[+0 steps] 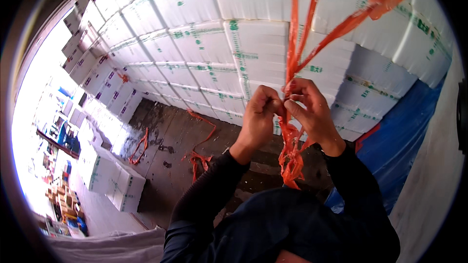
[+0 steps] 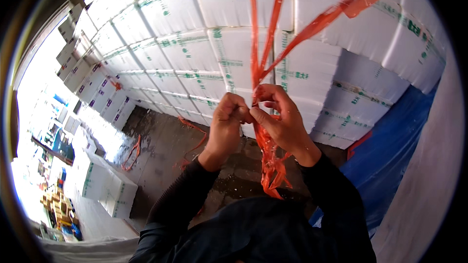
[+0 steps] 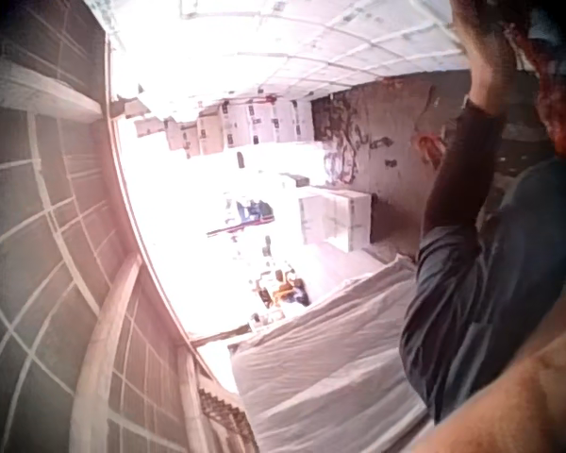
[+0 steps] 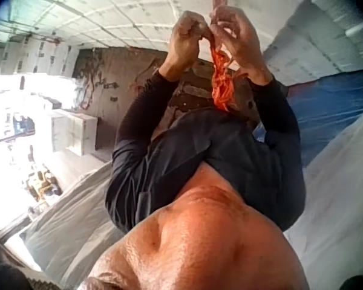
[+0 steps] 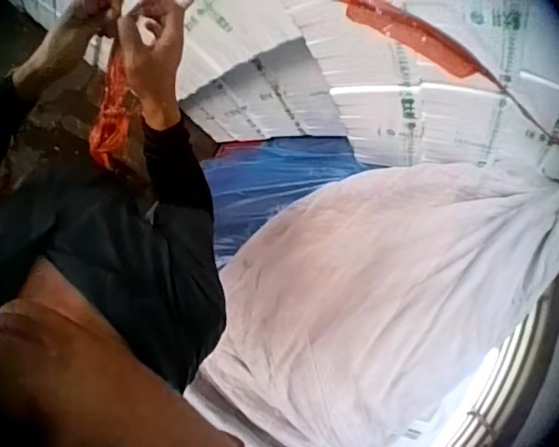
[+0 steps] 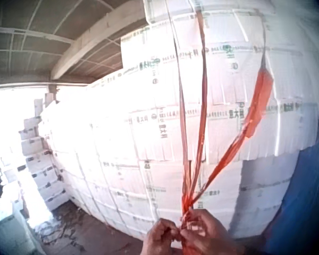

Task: The person moves a white styrofoam box from a stack and places it on the ground. They then walk to a large stack of boxes secured with orange straps and begin to untie the straps using their hands.

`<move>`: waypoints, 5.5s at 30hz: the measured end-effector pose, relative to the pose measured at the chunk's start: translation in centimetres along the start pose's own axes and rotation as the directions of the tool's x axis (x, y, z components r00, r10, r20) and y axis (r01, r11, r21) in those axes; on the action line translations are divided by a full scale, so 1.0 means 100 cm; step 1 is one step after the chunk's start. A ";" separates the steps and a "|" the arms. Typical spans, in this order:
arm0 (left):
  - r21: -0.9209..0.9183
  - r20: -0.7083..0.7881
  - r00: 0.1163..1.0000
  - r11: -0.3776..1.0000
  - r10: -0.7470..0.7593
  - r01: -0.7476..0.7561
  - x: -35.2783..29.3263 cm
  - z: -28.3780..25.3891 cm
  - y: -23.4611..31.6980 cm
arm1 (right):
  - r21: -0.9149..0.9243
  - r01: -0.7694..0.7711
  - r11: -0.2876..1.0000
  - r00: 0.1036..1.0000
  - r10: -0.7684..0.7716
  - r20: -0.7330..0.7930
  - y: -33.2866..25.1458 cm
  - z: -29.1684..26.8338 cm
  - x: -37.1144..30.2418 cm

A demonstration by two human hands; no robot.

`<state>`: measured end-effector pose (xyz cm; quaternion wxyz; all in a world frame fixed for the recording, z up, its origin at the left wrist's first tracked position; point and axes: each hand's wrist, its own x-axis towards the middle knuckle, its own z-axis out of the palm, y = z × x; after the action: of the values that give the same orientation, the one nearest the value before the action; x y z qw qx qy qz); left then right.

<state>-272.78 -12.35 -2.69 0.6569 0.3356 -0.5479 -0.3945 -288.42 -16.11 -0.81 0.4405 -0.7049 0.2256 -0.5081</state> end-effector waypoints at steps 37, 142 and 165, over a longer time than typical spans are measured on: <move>-0.376 0.067 0.997 0.925 -0.042 0.064 0.008 0.015 0.051 | 0.309 -0.142 0.940 0.987 0.158 -0.028 -0.030 -0.009 -0.015; 0.405 0.744 0.545 0.387 0.387 -0.828 0.069 0.073 0.110 | -0.401 0.260 0.878 0.965 -0.229 0.126 -0.141 -0.062 -0.040; 0.570 0.203 0.979 0.810 0.025 -0.139 0.064 0.078 0.131 | 0.061 0.226 0.972 0.963 -0.233 0.138 -0.161 -0.080 0.014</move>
<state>-277.96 -11.97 13.03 0.4855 0.4580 -0.7148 -0.2089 -297.28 -12.07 14.33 0.4096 -0.7512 0.0984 -0.5082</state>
